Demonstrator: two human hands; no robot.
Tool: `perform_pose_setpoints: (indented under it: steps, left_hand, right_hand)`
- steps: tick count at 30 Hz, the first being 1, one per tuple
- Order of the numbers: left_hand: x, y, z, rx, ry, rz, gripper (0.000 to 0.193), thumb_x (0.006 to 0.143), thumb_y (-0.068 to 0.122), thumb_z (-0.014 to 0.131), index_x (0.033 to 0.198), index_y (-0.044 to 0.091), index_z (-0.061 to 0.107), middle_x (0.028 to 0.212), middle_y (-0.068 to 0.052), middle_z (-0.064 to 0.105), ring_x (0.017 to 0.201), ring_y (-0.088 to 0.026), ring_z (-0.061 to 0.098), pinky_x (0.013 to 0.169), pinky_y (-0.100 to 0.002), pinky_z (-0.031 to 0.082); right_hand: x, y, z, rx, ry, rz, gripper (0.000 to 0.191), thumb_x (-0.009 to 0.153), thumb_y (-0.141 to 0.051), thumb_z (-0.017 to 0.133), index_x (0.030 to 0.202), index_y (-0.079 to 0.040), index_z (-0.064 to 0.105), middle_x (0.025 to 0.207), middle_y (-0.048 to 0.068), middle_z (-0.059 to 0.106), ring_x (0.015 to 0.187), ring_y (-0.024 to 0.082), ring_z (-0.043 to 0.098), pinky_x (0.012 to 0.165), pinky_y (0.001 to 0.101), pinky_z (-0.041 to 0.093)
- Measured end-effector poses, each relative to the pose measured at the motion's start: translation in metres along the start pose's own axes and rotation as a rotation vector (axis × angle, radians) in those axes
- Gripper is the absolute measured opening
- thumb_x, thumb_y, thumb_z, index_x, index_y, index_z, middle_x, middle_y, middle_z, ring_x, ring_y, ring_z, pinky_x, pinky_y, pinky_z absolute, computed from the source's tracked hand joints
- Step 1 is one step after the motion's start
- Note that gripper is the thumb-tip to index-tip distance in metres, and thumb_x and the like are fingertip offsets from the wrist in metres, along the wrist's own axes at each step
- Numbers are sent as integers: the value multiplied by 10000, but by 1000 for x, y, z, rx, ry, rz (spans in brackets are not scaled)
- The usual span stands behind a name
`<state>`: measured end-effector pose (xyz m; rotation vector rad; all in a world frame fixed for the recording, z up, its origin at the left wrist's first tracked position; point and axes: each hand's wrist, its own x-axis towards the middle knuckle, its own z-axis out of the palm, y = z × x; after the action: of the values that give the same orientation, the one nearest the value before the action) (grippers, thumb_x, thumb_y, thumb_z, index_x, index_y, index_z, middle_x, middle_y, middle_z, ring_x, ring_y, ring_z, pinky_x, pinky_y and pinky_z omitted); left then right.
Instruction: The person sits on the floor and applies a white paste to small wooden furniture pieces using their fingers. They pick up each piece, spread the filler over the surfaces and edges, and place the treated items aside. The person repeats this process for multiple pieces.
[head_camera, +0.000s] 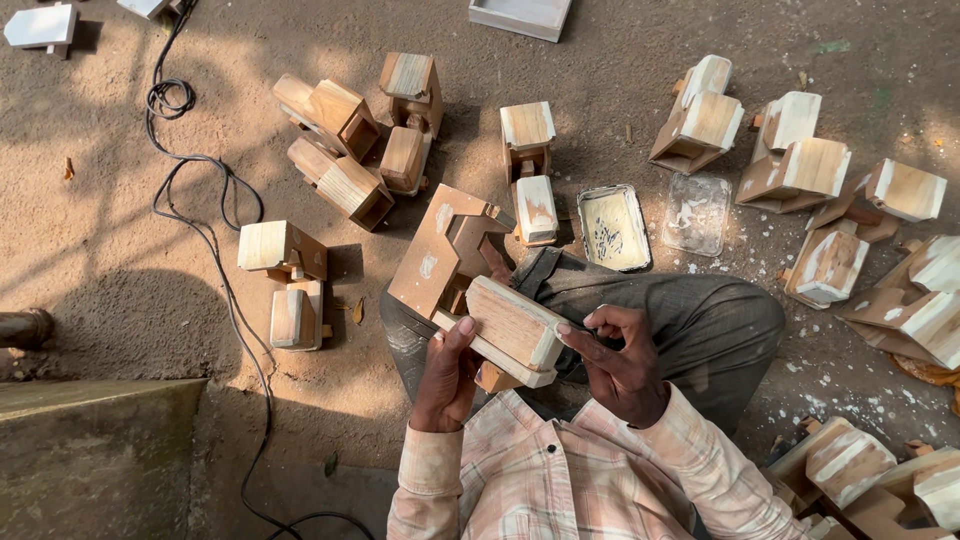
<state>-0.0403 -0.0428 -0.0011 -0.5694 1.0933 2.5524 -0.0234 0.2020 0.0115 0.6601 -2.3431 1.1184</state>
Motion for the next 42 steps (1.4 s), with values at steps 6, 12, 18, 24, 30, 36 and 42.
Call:
perform_pose_setpoints:
  steps: [6, 12, 18, 24, 30, 36, 42]
  left_hand:
    - [-1, 0, 2, -10, 14, 1, 794, 821, 351, 837, 1397, -65, 484, 1213, -156, 656, 1082, -225, 667, 904, -349, 567]
    - [1, -1, 3, -19, 19, -9, 787, 803, 339, 831, 1382, -66, 484, 1219, -154, 661, 1130, -233, 663, 994, -370, 551]
    - [1, 1, 0, 0, 25, -7, 792, 807, 349, 827, 1386, -67, 481, 1215, -156, 653, 1130, -235, 659, 987, -369, 553]
    - [3, -2, -2, 6, 15, -2, 791, 798, 360, 812, 1383, -50, 470, 1231, -147, 654, 1143, -224, 663, 997, -363, 546]
    - [6, -3, -9, 5, 16, 6, 768, 833, 357, 804, 1394, -54, 477, 1226, -154, 645, 1125, -230, 662, 991, -361, 543]
    - [5, -2, -8, 2, 11, 13, 731, 851, 332, 796, 1393, -43, 478, 1233, -131, 652, 1140, -215, 651, 1008, -370, 526]
    - [6, -1, -9, 35, 48, -15, 762, 819, 343, 793, 1405, -31, 480, 1251, -141, 664, 1154, -232, 655, 1004, -389, 523]
  right_hand:
    - [-8, 2, 1, 52, 65, 79, 579, 901, 130, 685, 1358, -227, 679, 1152, 70, 504, 864, 139, 476, 737, 283, 458]
    - [-10, -3, 2, -36, 11, -39, 532, 898, 35, 657, 1356, -236, 651, 1194, 68, 525, 934, 212, 492, 815, 334, 467]
    - [-12, -8, 3, 4, 66, 83, 466, 966, 15, 664, 1384, -192, 653, 1191, 92, 513, 878, 172, 486, 776, 317, 464]
    - [-17, 2, 6, -54, 50, 211, 392, 983, -191, 655, 1369, -122, 664, 1126, 112, 528, 821, 174, 480, 724, 339, 457]
    - [-11, 60, 6, -85, 183, 243, 376, 1027, -184, 668, 1386, -75, 649, 1097, 92, 549, 952, 225, 539, 845, 367, 477]
    - [17, 140, 8, -374, 65, 317, 410, 927, -69, 660, 1333, -86, 710, 1099, 142, 576, 976, 316, 564, 866, 426, 493]
    - [38, 176, 28, -484, -215, 460, 491, 874, -13, 627, 1297, -237, 735, 1133, 109, 589, 1049, 327, 586, 859, 436, 500]
